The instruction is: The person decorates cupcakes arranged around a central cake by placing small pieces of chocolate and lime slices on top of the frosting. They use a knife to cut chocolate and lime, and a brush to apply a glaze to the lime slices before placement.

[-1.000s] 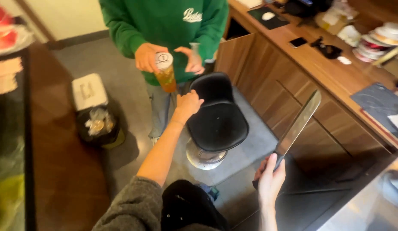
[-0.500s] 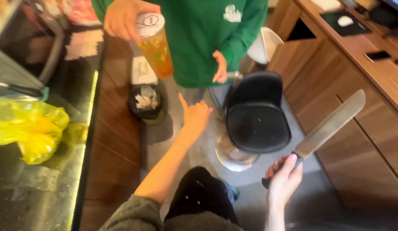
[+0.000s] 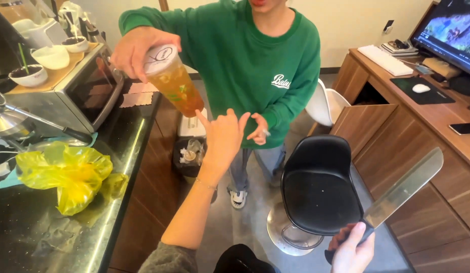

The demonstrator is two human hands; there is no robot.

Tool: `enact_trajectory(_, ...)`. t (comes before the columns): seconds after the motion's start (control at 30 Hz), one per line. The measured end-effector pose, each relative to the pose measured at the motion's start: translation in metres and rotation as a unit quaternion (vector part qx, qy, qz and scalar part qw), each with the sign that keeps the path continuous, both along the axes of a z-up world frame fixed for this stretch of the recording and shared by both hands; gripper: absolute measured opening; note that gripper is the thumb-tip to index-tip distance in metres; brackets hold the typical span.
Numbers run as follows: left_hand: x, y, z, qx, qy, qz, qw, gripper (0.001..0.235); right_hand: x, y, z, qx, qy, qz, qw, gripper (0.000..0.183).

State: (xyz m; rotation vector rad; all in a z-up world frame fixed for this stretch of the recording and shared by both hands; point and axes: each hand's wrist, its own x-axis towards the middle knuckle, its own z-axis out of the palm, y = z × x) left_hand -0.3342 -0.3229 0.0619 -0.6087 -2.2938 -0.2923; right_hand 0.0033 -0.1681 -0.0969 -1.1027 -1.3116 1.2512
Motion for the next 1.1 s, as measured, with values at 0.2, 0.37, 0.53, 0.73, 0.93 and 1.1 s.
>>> enact_trajectory(0.2,0.001,0.010,0.008,0.008,-0.038,-0.013,0.999,0.064,0.004,0.003,0.008,-0.007,-0.024,-0.016,1.000,0.042)
enact_trajectory(0.37,-0.014,0.016,0.002,0.032,-0.007,-0.023,0.999,0.058,0.004,0.009,-0.005,0.006,0.012,-0.030,0.999,0.040)
enact_trajectory(0.53,-0.025,0.022,-0.001,0.043,-0.023,-0.043,0.998,0.068,0.006,0.006,0.009,-0.029,-0.020,-0.020,0.999,0.042)
enact_trajectory(0.73,-0.030,0.029,-0.001,0.040,-0.026,-0.018,0.999,0.069,0.010,0.006,0.014,-0.016,-0.043,-0.030,0.999,0.044)
enact_trajectory(0.93,-0.038,0.021,0.008,0.061,-0.057,-0.016,0.996,0.068,0.000,0.008,0.002,-0.011,-0.015,-0.055,0.998,0.042)
enact_trajectory(1.1,-0.043,0.019,0.016,0.046,-0.039,-0.017,0.998,0.069,-0.006,-0.002,0.021,-0.041,-0.044,-0.045,0.997,0.044)
